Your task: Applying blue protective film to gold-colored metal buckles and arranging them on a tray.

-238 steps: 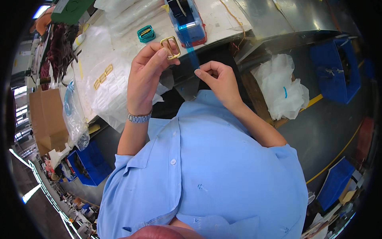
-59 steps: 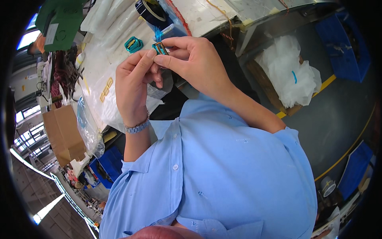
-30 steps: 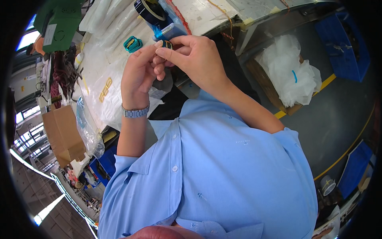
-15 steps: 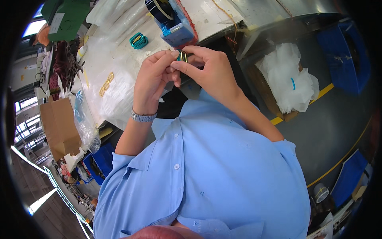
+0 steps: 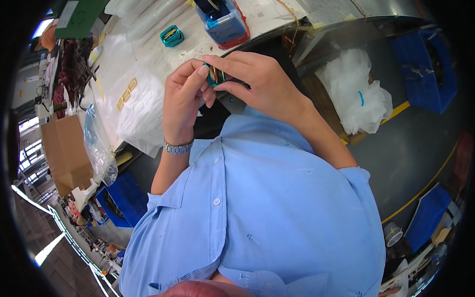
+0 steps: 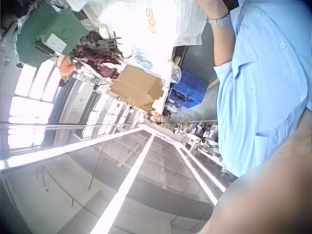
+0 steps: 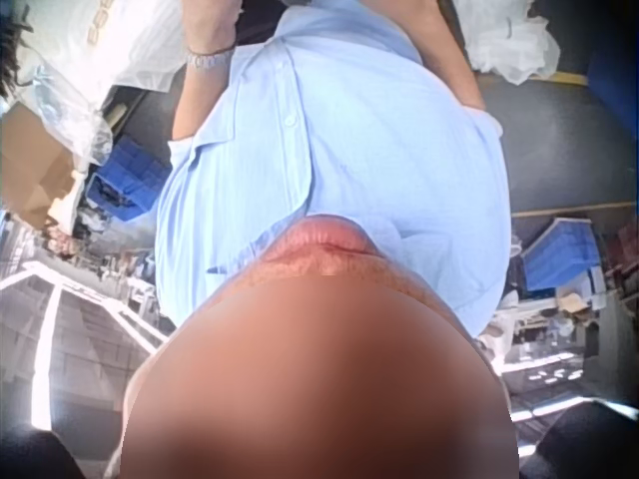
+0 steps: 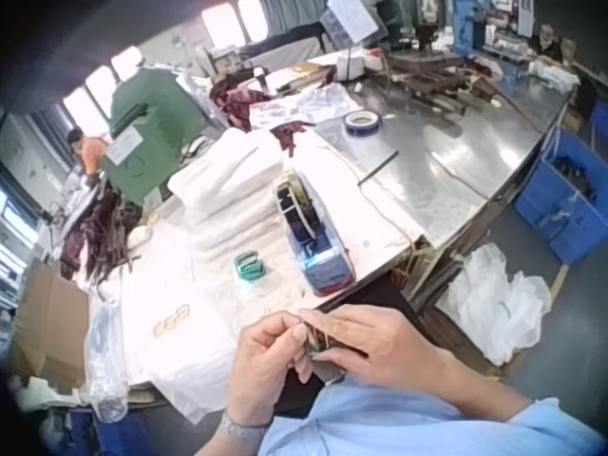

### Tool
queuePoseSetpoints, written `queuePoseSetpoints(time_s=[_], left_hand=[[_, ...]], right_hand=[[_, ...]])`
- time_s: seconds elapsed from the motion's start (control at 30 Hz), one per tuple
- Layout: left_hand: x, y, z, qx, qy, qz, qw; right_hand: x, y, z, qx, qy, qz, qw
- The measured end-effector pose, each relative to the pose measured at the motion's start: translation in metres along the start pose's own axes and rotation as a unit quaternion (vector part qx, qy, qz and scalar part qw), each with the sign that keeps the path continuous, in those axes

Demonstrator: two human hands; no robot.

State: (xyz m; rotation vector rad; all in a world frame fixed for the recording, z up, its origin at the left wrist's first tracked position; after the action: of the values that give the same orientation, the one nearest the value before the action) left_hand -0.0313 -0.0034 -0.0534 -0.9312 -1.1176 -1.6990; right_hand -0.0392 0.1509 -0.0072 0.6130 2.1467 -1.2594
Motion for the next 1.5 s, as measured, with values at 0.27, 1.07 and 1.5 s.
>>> queuePoseSetpoints(time_s=[0.27,1.07,1.5], left_hand=[[0.025,0.03,-0.003,0.208,-0.252,0.174,0.929],[0.063,0.004,-0.049,0.264,-0.62,0.35,0.651],[0.128,-0.039,0.032,0.228,-0.559,0.555,0.571]], right_hand=[[-0.006,0.006,0.019,-0.017,0.075,-0.029,0.997],[0.037,-0.03,-0.061,0.18,0.082,0.143,0.97],[0.093,-0.06,-0.024,0.063,-0.042,0.205,0.976]])
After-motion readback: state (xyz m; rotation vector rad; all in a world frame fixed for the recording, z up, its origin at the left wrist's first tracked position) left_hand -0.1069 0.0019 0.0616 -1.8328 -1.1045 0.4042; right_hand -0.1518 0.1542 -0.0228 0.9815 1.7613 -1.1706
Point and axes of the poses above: each hand's wrist, its own y-axis away from the middle knuckle, its own z-axis out of the palm, x = y × z, the point moved 9 cm from there along -y, towards the middle knuckle, and after that the axes turned 7 degrees about -z, right-handed, at the moved point
